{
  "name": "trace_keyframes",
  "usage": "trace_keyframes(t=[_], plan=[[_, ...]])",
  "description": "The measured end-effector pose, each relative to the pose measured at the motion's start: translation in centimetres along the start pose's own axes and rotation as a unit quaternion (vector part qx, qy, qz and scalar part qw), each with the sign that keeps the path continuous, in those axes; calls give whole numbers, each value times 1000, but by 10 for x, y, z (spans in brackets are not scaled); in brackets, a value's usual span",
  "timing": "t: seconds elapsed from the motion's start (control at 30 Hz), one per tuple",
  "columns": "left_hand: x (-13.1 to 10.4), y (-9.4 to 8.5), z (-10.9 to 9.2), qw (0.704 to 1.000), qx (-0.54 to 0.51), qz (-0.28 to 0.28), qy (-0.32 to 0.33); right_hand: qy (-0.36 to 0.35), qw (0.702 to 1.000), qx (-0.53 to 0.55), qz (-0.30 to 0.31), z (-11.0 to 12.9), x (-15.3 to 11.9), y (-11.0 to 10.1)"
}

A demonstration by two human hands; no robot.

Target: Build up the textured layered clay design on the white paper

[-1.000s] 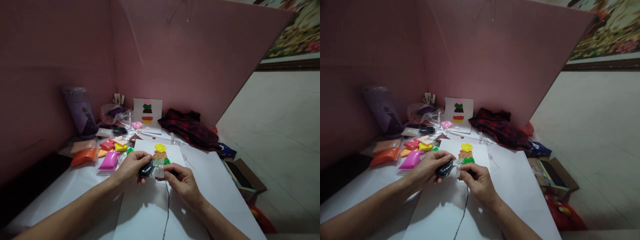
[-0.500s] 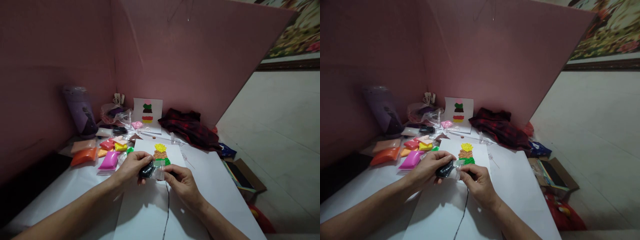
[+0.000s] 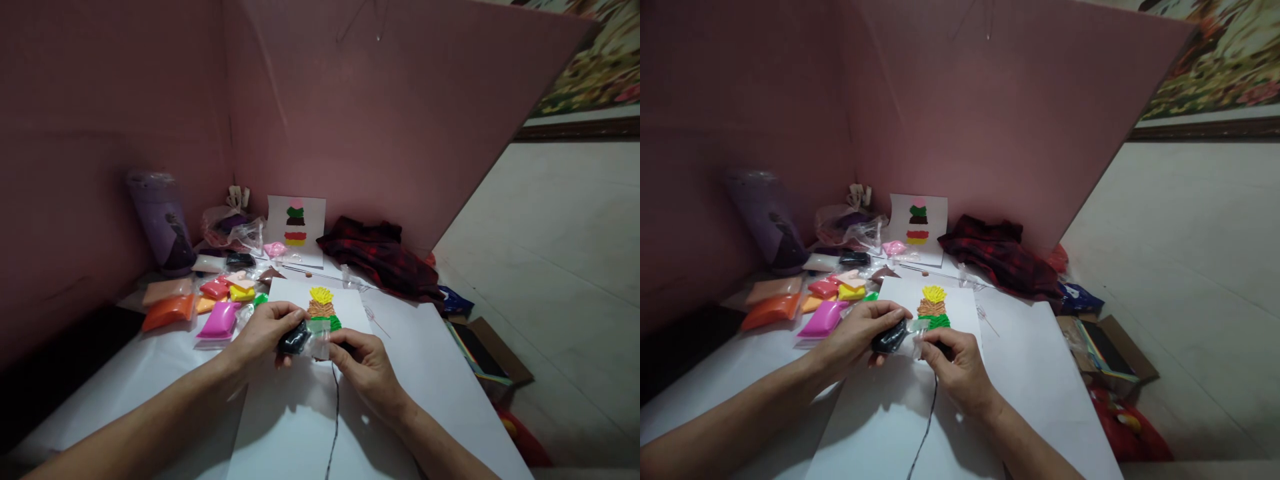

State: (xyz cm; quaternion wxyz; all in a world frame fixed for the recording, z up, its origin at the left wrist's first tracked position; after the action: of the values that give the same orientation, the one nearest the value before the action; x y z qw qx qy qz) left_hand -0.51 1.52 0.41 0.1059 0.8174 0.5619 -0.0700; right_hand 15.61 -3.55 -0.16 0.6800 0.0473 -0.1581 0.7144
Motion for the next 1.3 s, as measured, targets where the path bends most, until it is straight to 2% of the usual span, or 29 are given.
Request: trace_keyframes(t=[0.5, 1.0, 1.3], plan=[[3, -2, 4, 1000, -9, -4, 14, 37, 997, 70, -22, -4, 0, -1], [3, -2, 4, 999, -29, -9, 16, 53, 989, 139, -17, -11, 3, -1], [3, -2, 3, 999, -27, -6, 15, 62, 987, 146, -31, -10, 4, 0]])
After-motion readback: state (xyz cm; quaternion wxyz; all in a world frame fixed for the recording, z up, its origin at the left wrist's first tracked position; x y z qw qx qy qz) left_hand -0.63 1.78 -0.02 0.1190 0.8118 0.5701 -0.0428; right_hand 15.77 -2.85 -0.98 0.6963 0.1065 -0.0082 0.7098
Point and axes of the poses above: each hand's wrist, its own x-axis towards the middle knuckle, its own y-axis out of the palm, z = x × y, the point moved 3 cm from there along x, towards the middle knuckle, and after that the axes turned 3 degrees about -z, right-handed, at the moved point
